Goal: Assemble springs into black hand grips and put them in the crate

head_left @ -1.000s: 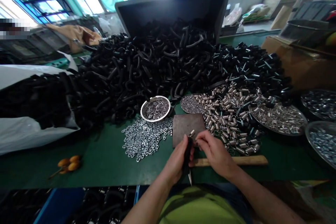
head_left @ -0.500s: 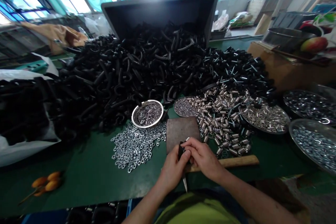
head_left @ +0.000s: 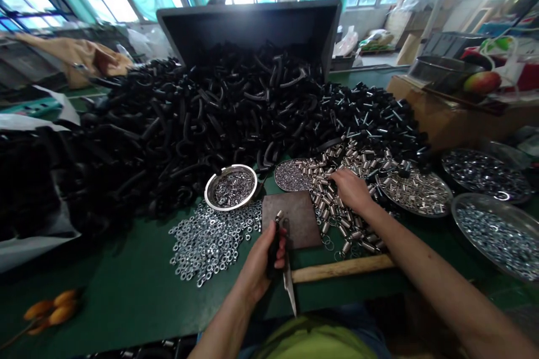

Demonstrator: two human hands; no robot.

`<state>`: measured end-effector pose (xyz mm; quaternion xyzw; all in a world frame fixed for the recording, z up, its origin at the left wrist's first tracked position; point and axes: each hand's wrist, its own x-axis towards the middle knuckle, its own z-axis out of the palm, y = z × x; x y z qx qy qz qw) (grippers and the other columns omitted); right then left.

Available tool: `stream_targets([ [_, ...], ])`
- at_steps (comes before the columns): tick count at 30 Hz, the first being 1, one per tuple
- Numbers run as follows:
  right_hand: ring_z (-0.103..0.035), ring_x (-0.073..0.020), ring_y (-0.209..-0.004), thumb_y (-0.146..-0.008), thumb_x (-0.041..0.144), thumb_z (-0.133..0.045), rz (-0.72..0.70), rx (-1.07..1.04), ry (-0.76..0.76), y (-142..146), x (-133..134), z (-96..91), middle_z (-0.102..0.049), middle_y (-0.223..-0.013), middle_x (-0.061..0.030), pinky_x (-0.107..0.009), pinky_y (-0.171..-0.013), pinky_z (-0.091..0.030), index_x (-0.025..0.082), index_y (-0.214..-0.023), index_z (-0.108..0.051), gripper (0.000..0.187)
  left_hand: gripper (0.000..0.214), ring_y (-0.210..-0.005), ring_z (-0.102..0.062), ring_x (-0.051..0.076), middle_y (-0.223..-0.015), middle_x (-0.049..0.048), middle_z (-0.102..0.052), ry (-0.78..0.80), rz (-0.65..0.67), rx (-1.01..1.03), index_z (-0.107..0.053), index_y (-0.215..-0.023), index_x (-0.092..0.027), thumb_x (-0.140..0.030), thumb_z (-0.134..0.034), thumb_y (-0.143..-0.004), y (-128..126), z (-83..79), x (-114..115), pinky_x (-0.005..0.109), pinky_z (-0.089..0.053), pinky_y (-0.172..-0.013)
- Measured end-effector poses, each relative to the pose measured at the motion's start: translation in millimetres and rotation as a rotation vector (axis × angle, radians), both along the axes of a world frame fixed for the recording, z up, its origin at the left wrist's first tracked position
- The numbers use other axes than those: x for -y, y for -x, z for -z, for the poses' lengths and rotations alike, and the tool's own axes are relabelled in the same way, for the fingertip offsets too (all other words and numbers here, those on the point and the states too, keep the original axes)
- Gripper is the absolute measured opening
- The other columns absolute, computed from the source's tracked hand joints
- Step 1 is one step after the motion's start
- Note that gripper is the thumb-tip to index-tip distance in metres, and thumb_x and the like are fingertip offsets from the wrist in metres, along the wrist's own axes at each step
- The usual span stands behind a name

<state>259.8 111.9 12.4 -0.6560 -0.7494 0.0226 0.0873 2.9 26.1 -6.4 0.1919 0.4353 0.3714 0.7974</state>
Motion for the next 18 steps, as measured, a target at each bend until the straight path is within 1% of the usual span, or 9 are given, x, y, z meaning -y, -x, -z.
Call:
stream_targets([
  [2, -0.051, -0.0255, -0.105, -0.081, 0.000, -0.039, -0.028, 0.089, 0.014, -6, -10, 4.8, -0.063, -0.105, -0.0136, -0.033, -0.078, -0.042, 0.016, -0.098, -0.064, 0.034, 0.053, -0.047, -0.036, 0.004, -0.064, -0.0026, -0.044, 0.041, -0.021, 0.044, -0.056, -0.089, -0.012, -0.063, -0.051, -0.078, 2, 0.1, -2, 0.013, -0.025, -0.037],
  [4, -0.051, -0.0259, -0.103, -0.082, 0.001, -0.039, -0.051, 0.159, 0.031, -4, -14, 8.9, -0.064, -0.104, -0.0140, -0.032, -0.073, -0.042, 0.016, -0.097, -0.064, 0.033, 0.055, -0.048, -0.038, 0.004, -0.065, -0.0015, -0.046, 0.072, -0.029, 0.099, -0.056, -0.089, -0.012, -0.065, -0.046, -0.079, 3, -0.8, -3, 0.013, -0.028, -0.037],
  [7, -0.054, -0.0259, -0.096, -0.082, 0.002, -0.038, -0.073, 0.231, 0.048, 0, -19, 9.2, -0.066, -0.096, -0.0152, -0.032, -0.069, -0.042, 0.015, -0.095, -0.064, 0.031, 0.053, -0.049, -0.041, 0.006, -0.067, -0.0002, -0.048, 0.112, -0.069, 0.170, -0.055, -0.086, -0.012, -0.063, -0.043, -0.082, 3, -3.4, -4, 0.015, -0.031, -0.038],
  [9, -0.055, -0.0253, -0.094, -0.081, 0.002, -0.039, -0.094, 0.257, 0.049, -1, -19, 4.5, -0.066, -0.094, -0.0141, -0.032, -0.068, -0.042, 0.015, -0.097, -0.063, 0.031, 0.045, -0.049, -0.042, 0.006, -0.067, 0.0003, -0.049, 0.164, -0.113, 0.218, -0.054, -0.082, -0.012, -0.056, -0.045, -0.084, 5, -4.9, -6, 0.015, -0.032, -0.040],
  [11, -0.055, -0.0257, -0.096, -0.081, 0.003, -0.040, -0.104, 0.274, 0.036, -3, -15, -3.6, -0.065, -0.097, -0.0135, -0.032, -0.068, -0.042, 0.016, -0.104, -0.061, 0.033, 0.033, -0.049, -0.042, 0.006, -0.065, 0.0004, -0.048, 0.223, -0.151, 0.294, -0.052, -0.077, -0.013, -0.043, -0.046, -0.086, 7, -5.8, -8, 0.016, -0.034, -0.042],
  [12, -0.054, -0.0264, -0.098, -0.082, 0.005, -0.041, -0.100, 0.271, 0.006, -2, -10, -8.7, -0.065, -0.100, -0.0137, -0.032, -0.068, -0.042, 0.016, -0.107, -0.060, 0.033, 0.028, -0.049, -0.041, 0.006, -0.063, 0.0003, -0.047, 0.243, -0.165, 0.343, -0.051, -0.074, -0.013, -0.037, -0.046, -0.086, 9, -5.9, -9, 0.015, -0.034, -0.043],
  [14, -0.054, -0.0270, -0.099, -0.085, 0.013, -0.043, -0.081, 0.185, -0.098, 3, 4, -20.6, -0.063, -0.102, -0.0137, -0.033, -0.070, -0.042, 0.016, -0.110, -0.058, 0.029, 0.024, -0.047, -0.039, 0.006, -0.057, -0.0004, -0.044, 0.263, -0.189, 0.434, -0.049, -0.069, -0.013, -0.031, -0.045, -0.085, 10, -5.2, -10, 0.015, -0.033, -0.043],
  [16, -0.058, -0.0236, -0.091, -0.087, 0.025, -0.047, -0.090, -0.041, -0.188, 17, 25, -33.0, -0.064, -0.097, -0.0106, -0.031, -0.070, -0.043, 0.017, -0.108, -0.058, 0.025, 0.026, -0.045, -0.036, 0.006, -0.053, -0.0014, -0.041, 0.261, -0.204, 0.492, -0.049, -0.066, -0.013, -0.031, -0.044, -0.084, 9, -4.3, -12, 0.015, -0.031, -0.042],
  [18, -0.060, -0.0173, -0.073, -0.087, 0.029, -0.050, -0.162, -0.335, -0.145, 38, 48, -42.6, -0.065, -0.084, -0.0043, -0.028, -0.065, -0.044, 0.019, -0.104, -0.058, 0.021, 0.027, -0.043, -0.034, 0.006, -0.049, -0.0022, -0.039, 0.252, -0.209, 0.509, -0.049, -0.065, -0.013, -0.032, -0.045, -0.084, 5, -4.1, -12, 0.015, -0.029, -0.041],
])
